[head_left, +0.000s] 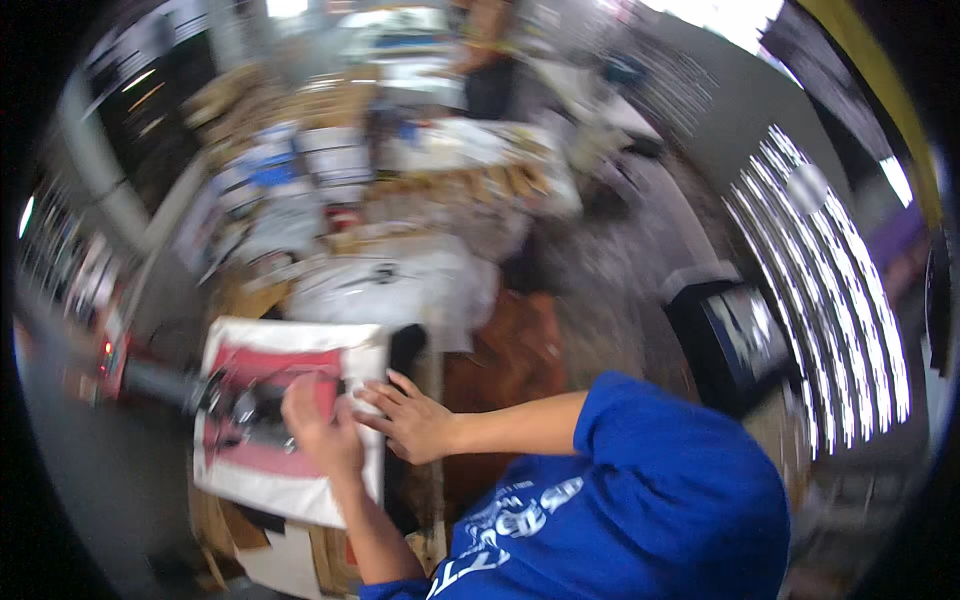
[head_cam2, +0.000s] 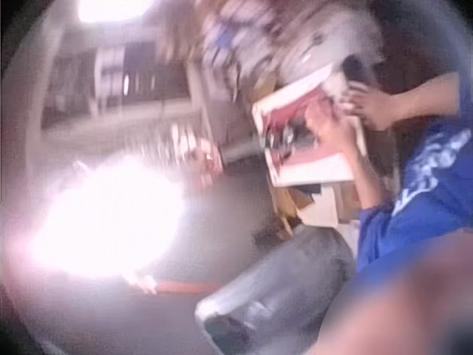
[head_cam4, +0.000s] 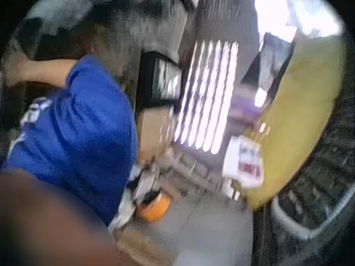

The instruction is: The person places a black t-shirt on a heat press, aligns a transfer sheet, and presses it. They then remove the transfer backing to reveal the printed design. The person repeats the process with a white t-shirt, aligning and pressing a transfer before removing the backing.

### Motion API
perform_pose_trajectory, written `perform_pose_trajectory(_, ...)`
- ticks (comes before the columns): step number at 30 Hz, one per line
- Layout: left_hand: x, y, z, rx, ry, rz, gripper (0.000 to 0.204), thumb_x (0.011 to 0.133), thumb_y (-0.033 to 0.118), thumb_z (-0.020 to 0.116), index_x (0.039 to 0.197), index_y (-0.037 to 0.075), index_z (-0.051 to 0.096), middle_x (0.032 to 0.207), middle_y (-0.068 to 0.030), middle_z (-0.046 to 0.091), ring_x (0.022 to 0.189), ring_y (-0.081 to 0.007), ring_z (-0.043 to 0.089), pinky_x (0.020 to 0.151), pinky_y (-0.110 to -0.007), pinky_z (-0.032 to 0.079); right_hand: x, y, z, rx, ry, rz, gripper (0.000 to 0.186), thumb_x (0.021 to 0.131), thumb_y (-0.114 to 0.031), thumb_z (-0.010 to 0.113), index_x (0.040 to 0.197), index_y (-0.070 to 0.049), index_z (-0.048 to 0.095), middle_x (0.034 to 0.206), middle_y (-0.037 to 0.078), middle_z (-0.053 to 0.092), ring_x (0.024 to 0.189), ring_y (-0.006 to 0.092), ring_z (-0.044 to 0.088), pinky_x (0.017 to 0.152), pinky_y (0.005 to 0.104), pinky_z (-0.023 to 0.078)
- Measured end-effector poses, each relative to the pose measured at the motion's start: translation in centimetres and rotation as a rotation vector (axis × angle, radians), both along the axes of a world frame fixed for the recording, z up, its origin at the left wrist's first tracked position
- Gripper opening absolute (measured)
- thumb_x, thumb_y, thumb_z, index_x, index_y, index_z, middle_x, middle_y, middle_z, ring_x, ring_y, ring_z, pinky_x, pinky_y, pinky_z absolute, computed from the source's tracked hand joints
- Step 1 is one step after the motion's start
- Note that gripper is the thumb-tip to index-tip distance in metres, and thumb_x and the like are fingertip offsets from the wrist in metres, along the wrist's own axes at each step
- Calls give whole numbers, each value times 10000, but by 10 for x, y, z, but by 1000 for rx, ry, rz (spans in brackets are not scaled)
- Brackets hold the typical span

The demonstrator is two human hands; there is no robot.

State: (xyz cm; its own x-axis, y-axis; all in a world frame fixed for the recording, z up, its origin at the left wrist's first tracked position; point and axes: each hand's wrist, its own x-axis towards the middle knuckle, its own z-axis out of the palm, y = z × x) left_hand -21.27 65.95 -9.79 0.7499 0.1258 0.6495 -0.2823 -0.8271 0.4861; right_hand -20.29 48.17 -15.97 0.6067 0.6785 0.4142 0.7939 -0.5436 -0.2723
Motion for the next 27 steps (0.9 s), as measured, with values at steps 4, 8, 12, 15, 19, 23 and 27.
perform_pose_trajectory(4, 12, 6, -14, 177, 589, 283, 754, 859, 413, 775, 1470, 158, 414, 1285, -181, 665, 1100, -441, 655, 881, -529, 514, -69, -205, -50, 124, 203, -373, 380, 670, -148, 692, 1026, -17, 723, 1170, 219, 640, 1119, 408, 596, 941, 518, 500)
perform_pose_trajectory(8, 25, 0, -5, 343, 711, 341, 668, 902, 580, 640, 1380, 139, 489, 1211, -202, 694, 1086, -468, 651, 862, -550, 512, -151, -427, -71, -66, 323, -1245, 156, 691, -136, 658, 768, -2, 680, 901, 221, 645, 980, 434, 581, 848, 537, 473)
perform_pose_trajectory(12, 31, -25, 5, 531, 639, 394, 625, 922, 581, 618, 1232, 40, 665, 1111, -250, 711, 996, -424, 691, 819, -523, 544, -210, -602, -76, -106, 82, -1698, 354, 858, -278, 686, 1061, 12, 675, 1214, 212, 605, 1184, 398, 550, 1002, 498, 470)
perform_pose_trajectory(15, 21, -48, 14, 580, 641, 499, 482, 943, 516, 622, 1123, 89, 757, 1037, -206, 747, 907, -379, 726, 797, -491, 564, -211, -705, -88, -224, 181, -1841, 599, 944, -459, 601, 1400, -73, 557, 1514, 200, 437, 1421, 411, 376, 1168, 551, 301)
perform_pose_trajectory(19, 21, -114, 11, 729, 419, 745, 435, 936, 499, 643, 1041, 101, 782, 971, -209, 756, 840, -365, 736, 659, -466, 570, -186, -767, -122, -265, 534, -1947, 748, 994, -680, 345, 1616, -277, 245, 1687, 129, 171, 1550, 390, 124, 1222, 624, 55)
perform_pose_trajectory(23, 76, -288, -46, 806, 495, 415, 414, 874, 354, 652, 971, -42, 727, 879, -249, 717, 798, -412, 688, 744, -486, 545, -163, -785, -145, -276, 490, -2028, 764, 970, -691, 401, 1592, -256, 317, 1670, 145, 219, 1551, 392, 112, 1211, 645, 60)
perform_pose_trajectory(27, 82, -555, -141, 536, 539, -838, 410, 817, 136, 711, 1200, -10, 688, 1293, -248, 630, 1243, -417, 562, 1057, -470, 442, -186, -802, -121, 358, 253, -1605, 748, 852, -601, 695, 1429, -149, 544, 1559, 188, 411, 1482, 411, 299, 1198, 662, 123)
